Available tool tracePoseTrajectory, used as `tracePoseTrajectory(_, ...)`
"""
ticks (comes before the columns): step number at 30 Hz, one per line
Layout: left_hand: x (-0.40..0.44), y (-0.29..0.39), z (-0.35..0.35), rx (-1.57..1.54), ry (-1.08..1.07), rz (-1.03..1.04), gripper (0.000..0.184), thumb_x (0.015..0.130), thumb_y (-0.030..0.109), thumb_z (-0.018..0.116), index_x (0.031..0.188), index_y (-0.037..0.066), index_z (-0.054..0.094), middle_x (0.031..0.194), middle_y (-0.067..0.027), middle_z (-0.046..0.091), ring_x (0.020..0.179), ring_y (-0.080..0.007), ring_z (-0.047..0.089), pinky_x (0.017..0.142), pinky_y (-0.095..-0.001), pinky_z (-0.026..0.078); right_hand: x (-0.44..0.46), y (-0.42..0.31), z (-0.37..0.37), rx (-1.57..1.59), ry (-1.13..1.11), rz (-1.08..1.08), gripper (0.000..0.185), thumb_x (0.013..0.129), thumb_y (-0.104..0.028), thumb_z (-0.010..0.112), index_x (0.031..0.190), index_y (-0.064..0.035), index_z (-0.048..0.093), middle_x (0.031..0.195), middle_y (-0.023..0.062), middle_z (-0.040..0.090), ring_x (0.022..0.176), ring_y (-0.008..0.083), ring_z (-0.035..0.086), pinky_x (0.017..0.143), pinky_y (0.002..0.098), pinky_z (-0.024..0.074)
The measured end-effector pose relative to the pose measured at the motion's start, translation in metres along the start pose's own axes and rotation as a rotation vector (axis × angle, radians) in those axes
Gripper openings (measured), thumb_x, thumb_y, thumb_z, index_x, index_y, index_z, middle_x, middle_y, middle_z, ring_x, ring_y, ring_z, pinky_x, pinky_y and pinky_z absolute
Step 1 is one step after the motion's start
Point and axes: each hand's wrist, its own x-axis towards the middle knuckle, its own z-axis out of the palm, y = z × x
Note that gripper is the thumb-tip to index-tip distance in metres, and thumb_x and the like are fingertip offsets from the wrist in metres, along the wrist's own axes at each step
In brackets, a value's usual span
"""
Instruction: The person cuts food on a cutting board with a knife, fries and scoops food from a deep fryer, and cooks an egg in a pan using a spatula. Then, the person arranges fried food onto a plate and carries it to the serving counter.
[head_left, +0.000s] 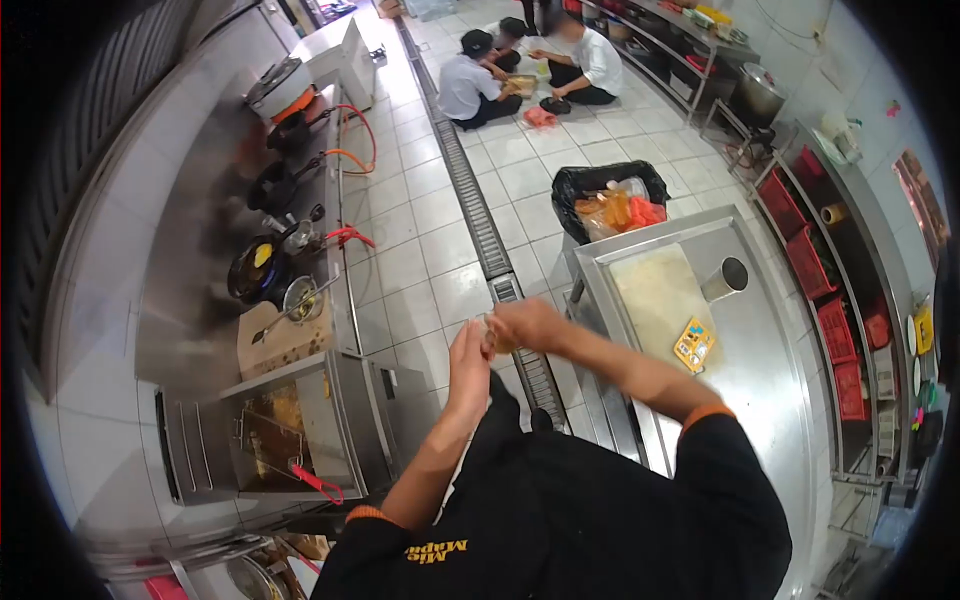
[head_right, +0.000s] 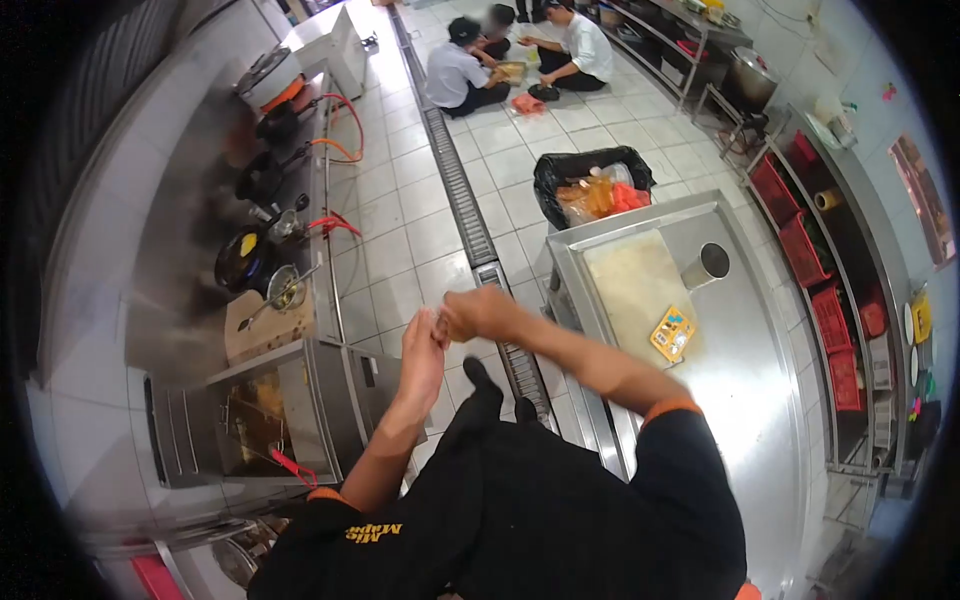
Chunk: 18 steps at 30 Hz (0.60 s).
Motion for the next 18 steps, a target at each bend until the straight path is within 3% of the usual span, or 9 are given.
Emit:
tracePoseTrajectory(2, 0.035, -0.01, 0.004, 0.031, -0.126, 0.002, 0.029, 0.102, 0.029, 0.041, 0.081, 0.01, 0.047, 0.075, 0.0021, 0.041, 0.068, -0.0091, 0.035, 0.065, -0.0258, 0.032, -0.006, 0.064, -0.028, -0.081, -0.035, -0.116, 0.024, 0.092, -0.019, 0.055, 0.074, -0.0048, 0.051, 0.056, 0.0115, 0.05, 0.051, 0.0322, 0.055, 0.044, 0.0417, 0.042)
tracePoseTrajectory(6, 0.102, -0.01, 0.03, 0.182, -0.18, -0.041, 0.031, 0.102, 0.027, 0.04, 0.076, 0.011, 0.043, 0.069, 0.0024, 0.036, 0.066, -0.0091, 0.034, 0.064, -0.0262, 0.032, 0.003, 0.137, -0.076, -0.338, -0.106, 0.001, 0.018, 0.09, -0.02, 0.058, 0.081, -0.0064, 0.054, 0.06, 0.0105, 0.054, 0.052, 0.0304, 0.057, 0.045, 0.0416, 0.0431)
tracePoseTrajectory(8, 0.14, -0.007, 0.041, 0.102, -0.256, -0.021, 0.034, 0.103, 0.029, 0.037, 0.075, 0.011, 0.044, 0.068, 0.0032, 0.038, 0.064, -0.0077, 0.034, 0.061, -0.0244, 0.032, 0.011, 0.156, -0.077, -0.415, -0.129, 0.009, 0.016, 0.09, -0.022, 0.059, 0.085, -0.0068, 0.055, 0.062, 0.0101, 0.055, 0.053, 0.0297, 0.058, 0.045, 0.0415, 0.0434)
tracePoseTrajectory(10, 0.182, -0.003, 0.054, -0.051, -0.294, -0.053, 0.034, 0.102, 0.029, 0.038, 0.074, 0.011, 0.044, 0.069, 0.0037, 0.038, 0.064, -0.0075, 0.035, 0.061, -0.0238, 0.032, 0.027, 0.171, -0.072, -0.312, 0.001, 0.082, 0.02, 0.088, -0.026, 0.061, 0.09, -0.0071, 0.057, 0.062, 0.0091, 0.055, 0.054, 0.029, 0.059, 0.048, 0.0422, 0.0445)
tracePoseTrajectory(11, 0.206, -0.005, 0.057, -0.041, -0.302, -0.073, 0.034, 0.103, 0.029, 0.038, 0.074, 0.011, 0.044, 0.069, 0.0039, 0.039, 0.065, -0.0074, 0.035, 0.061, -0.0238, 0.032, 0.038, 0.178, -0.072, -0.308, 0.061, 0.09, 0.021, 0.09, -0.032, 0.057, 0.089, -0.0103, 0.057, 0.06, 0.009, 0.056, 0.056, 0.0303, 0.06, 0.049, 0.0425, 0.0455)
tracePoseTrajectory(12, 0.229, -0.005, 0.059, -0.038, -0.327, -0.077, 0.034, 0.103, 0.029, 0.038, 0.074, 0.011, 0.044, 0.069, 0.0039, 0.039, 0.065, -0.0074, 0.035, 0.061, -0.0238, 0.032, 0.052, 0.182, -0.083, -0.368, -0.064, 0.065, 0.023, 0.089, -0.032, 0.058, 0.083, -0.0099, 0.058, 0.059, 0.0067, 0.054, 0.055, 0.029, 0.059, 0.05, 0.041, 0.0458)
tracePoseTrajectory(15, 0.29, -0.002, 0.075, -0.039, -0.381, -0.164, 0.029, 0.102, 0.025, 0.041, 0.076, 0.013, 0.045, 0.07, 0.0041, 0.04, 0.065, -0.0071, 0.036, 0.063, -0.0245, 0.033, 0.081, 0.2, -0.107, -0.373, -0.119, 0.079, 0.026, 0.087, -0.031, 0.059, 0.074, -0.0087, 0.056, 0.06, 0.0067, 0.055, 0.054, 0.0279, 0.058, 0.049, 0.0398, 0.0456)
tracePoseTrajectory(17, 0.319, 0.001, 0.09, 0.017, -0.411, -0.178, 0.029, 0.102, 0.024, 0.04, 0.076, 0.013, 0.045, 0.07, 0.004, 0.04, 0.065, -0.007, 0.037, 0.063, -0.0243, 0.033, 0.081, 0.226, -0.1, -0.36, 0.089, 0.11, 0.024, 0.083, -0.019, 0.063, 0.064, -0.0084, 0.055, 0.058, 0.0043, 0.053, 0.052, 0.0231, 0.056, 0.048, 0.0374, 0.0439)
tracePoseTrajectory(18, 0.329, 0.004, 0.097, 0.074, -0.43, -0.168, 0.029, 0.102, 0.024, 0.039, 0.075, 0.013, 0.045, 0.07, 0.0039, 0.04, 0.065, -0.0068, 0.037, 0.063, -0.0242, 0.033, 0.077, 0.241, -0.099, -0.359, 0.09, 0.133, 0.024, 0.083, -0.019, 0.063, 0.064, -0.0084, 0.055, 0.058, 0.0043, 0.053, 0.052, 0.0231, 0.056, 0.048, 0.0374, 0.0439)
